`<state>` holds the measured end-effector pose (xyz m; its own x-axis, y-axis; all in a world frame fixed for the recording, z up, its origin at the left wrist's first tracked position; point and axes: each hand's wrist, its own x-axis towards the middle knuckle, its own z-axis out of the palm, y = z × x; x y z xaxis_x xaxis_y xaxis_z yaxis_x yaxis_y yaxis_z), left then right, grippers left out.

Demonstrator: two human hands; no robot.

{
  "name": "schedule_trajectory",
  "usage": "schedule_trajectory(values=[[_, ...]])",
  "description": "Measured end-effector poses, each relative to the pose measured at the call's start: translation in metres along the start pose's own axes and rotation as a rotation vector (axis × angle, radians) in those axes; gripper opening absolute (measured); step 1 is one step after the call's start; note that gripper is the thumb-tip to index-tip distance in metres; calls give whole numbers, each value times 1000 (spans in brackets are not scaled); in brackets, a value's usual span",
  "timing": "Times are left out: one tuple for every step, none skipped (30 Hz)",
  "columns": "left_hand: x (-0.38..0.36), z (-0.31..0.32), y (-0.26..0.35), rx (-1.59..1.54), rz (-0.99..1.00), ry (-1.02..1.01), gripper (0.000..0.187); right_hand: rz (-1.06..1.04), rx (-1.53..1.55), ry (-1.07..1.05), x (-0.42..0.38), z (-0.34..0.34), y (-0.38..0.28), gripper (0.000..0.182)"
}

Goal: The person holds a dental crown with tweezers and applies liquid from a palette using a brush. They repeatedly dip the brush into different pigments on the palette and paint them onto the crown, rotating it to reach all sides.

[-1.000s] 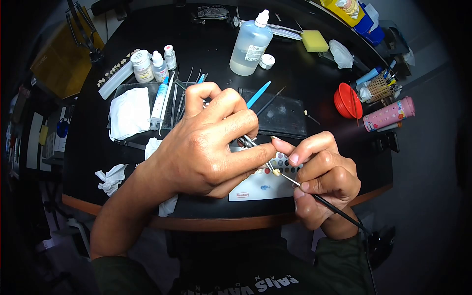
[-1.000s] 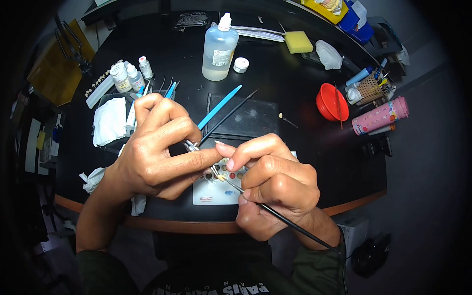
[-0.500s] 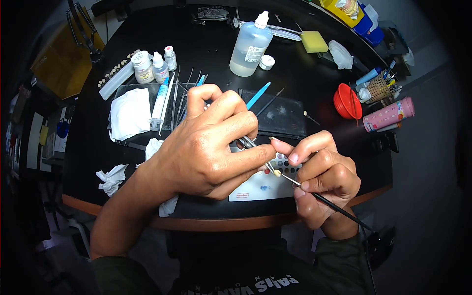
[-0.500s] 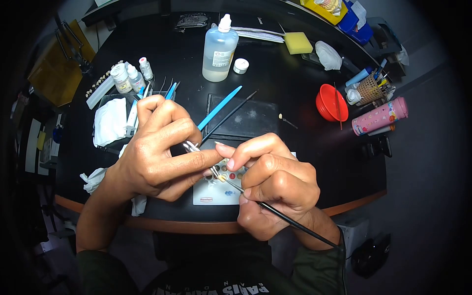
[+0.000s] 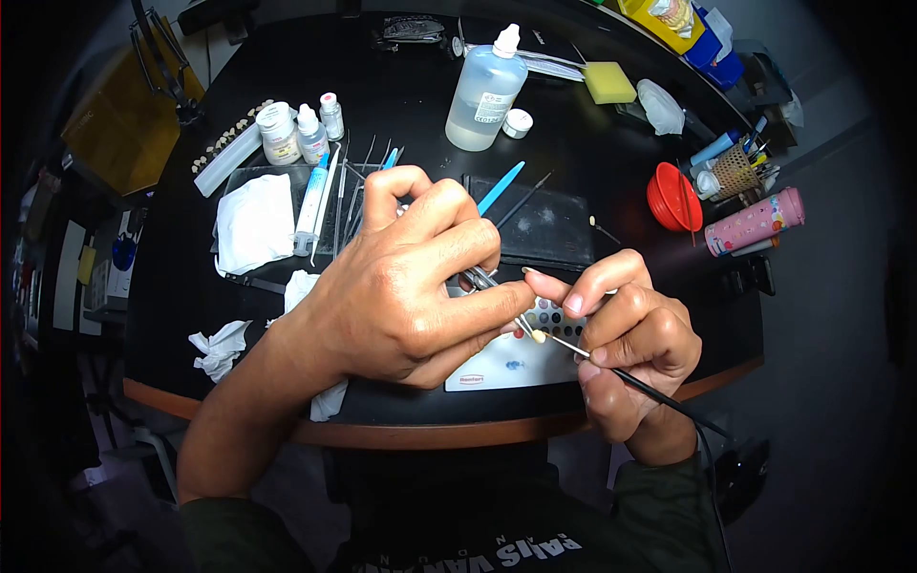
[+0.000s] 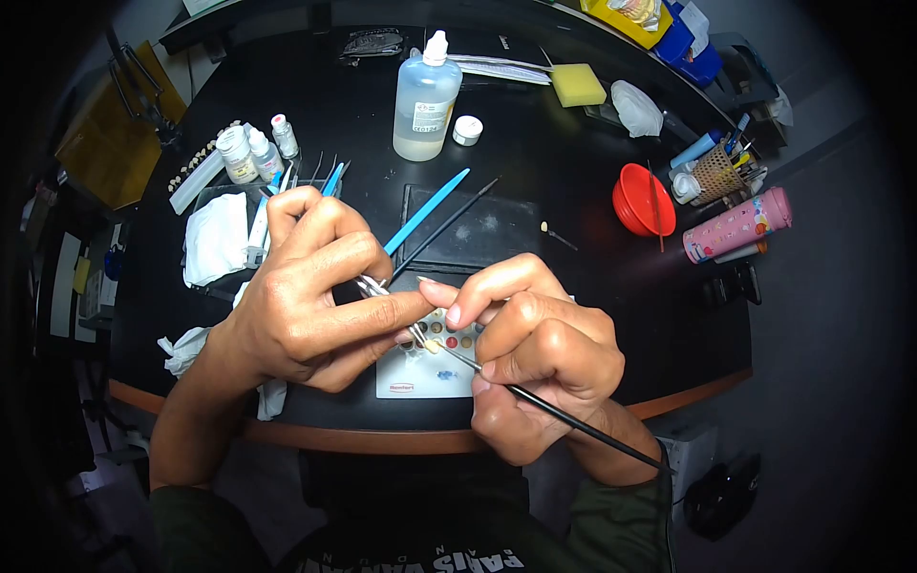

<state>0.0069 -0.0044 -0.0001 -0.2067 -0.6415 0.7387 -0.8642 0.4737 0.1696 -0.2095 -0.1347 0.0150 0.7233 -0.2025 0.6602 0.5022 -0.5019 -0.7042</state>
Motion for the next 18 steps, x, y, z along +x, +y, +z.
schedule_trajectory(values=[[0,0,0,6,2,-3,34,-1,14,10,0,0,2,15],[0,-1,0,17,1,-15,33,10,30,10,0,0,4,15],[0,-2,0,27,4,-30,33,20,45,14,1,0,5,16],[1,-3,0,35,9,-46,32,30,58,22,1,0,7,16],[2,-3,1,34,6,-56,31,28,98,59,0,1,11,13],[2,-4,2,33,1,-68,31,26,139,97,-2,1,17,10],[3,-5,3,33,-4,-78,30,22,181,133,-2,2,20,10],[3,-4,3,34,-2,-79,28,40,192,167,-2,4,20,9],[3,-4,3,34,1,-85,28,51,190,174,-3,4,20,9],[3,-4,3,35,2,-89,28,63,188,176,-3,4,21,9],[3,-4,3,37,2,-92,28,71,186,181,-3,4,21,10],[3,-3,3,35,6,-95,28,79,184,186,-3,5,21,10],[2,-3,2,34,9,-98,28,87,182,191,-2,5,22,10],[2,-3,2,34,11,-99,28,85,175,187,-2,5,22,10],[2,-3,2,34,9,-107,28,86,172,187,-2,5,21,10],[2,-4,2,33,6,-115,28,86,168,187,-2,5,21,11],[2,-4,2,33,5,-123,28,89,168,190,-1,6,21,11],[2,-4,2,31,6,-118,28,89,166,190,-1,6,21,11]])
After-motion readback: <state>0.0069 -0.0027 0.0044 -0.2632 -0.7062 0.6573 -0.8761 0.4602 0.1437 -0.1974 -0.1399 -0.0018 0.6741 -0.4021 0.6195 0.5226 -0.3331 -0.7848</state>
